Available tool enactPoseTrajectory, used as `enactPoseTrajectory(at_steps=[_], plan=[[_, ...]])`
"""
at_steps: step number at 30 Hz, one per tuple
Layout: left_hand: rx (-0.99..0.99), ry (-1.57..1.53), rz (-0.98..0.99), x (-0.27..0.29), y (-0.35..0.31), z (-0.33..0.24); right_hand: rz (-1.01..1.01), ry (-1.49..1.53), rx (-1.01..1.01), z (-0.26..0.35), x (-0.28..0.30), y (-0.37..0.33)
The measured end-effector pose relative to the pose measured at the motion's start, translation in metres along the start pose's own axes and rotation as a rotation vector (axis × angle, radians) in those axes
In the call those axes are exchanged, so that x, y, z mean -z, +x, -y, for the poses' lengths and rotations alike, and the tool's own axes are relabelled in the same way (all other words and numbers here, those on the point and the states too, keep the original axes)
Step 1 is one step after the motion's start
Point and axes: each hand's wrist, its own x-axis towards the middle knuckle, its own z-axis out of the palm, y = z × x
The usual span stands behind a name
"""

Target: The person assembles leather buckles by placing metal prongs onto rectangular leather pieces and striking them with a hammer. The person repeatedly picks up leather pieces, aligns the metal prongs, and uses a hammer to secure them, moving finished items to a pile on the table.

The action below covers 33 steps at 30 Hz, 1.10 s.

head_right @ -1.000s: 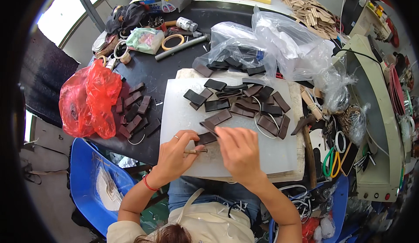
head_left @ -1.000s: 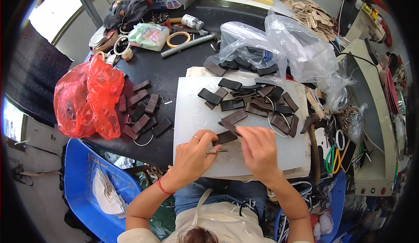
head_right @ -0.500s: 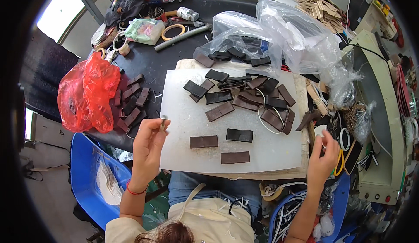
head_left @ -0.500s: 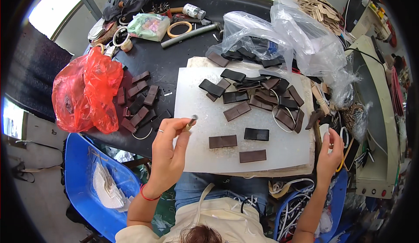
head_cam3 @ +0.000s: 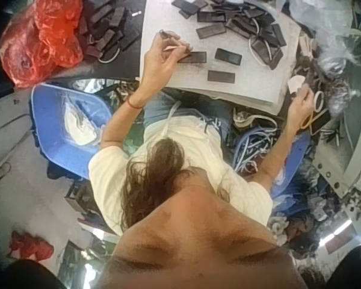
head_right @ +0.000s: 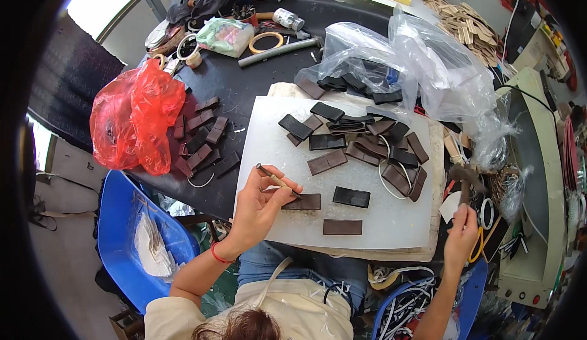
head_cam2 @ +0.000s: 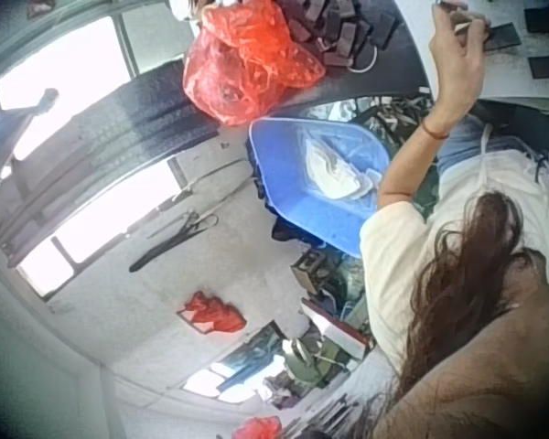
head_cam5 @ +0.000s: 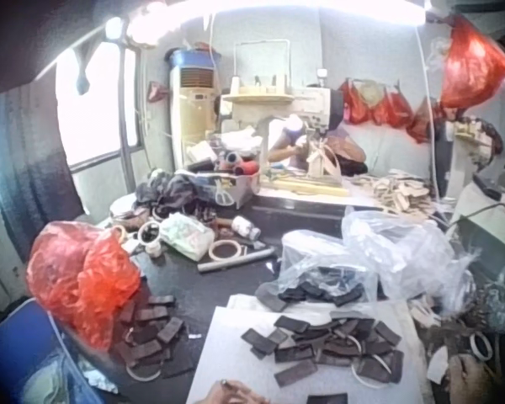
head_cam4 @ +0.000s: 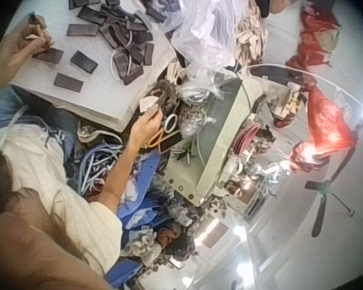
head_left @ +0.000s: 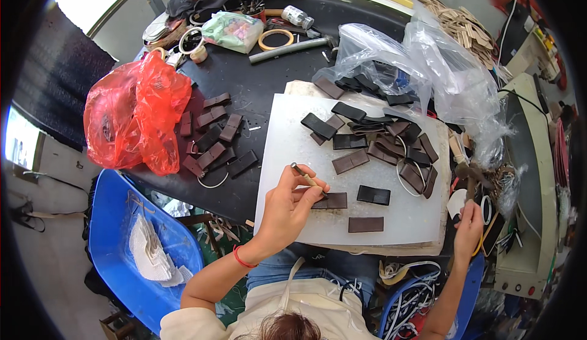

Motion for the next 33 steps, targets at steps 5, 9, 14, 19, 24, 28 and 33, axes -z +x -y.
enactPoseTrajectory(at_steps=[5,9,14,19,24,28,33], plan=[[-0.037,0.163,0.021,-0.002,-0.002,-0.003,0.181,0.084,0.077,0.079,0.013,-0.019],[-0.096,0.271,0.034,-0.002,-0.001,-0.009,0.386,-0.024,0.356,0.119,-0.004,-0.04],[-0.169,0.37,0.136,0.004,0.005,-0.01,0.466,-0.011,0.591,0.149,-0.022,-0.045],[-0.328,0.559,0.202,0.004,0.004,-0.008,0.463,0.027,0.621,0.159,-0.028,-0.04],[-0.421,0.736,0.224,-0.005,-0.005,-0.011,0.286,0.616,0.43,0.179,0.002,-0.038],[-0.401,0.793,0.236,-0.006,-0.006,-0.011,0.441,-0.109,0.913,0.182,-0.026,-0.036],[-0.395,0.672,0.155,-0.001,0.002,-0.005,0.477,-0.32,0.903,0.166,-0.027,-0.03]])
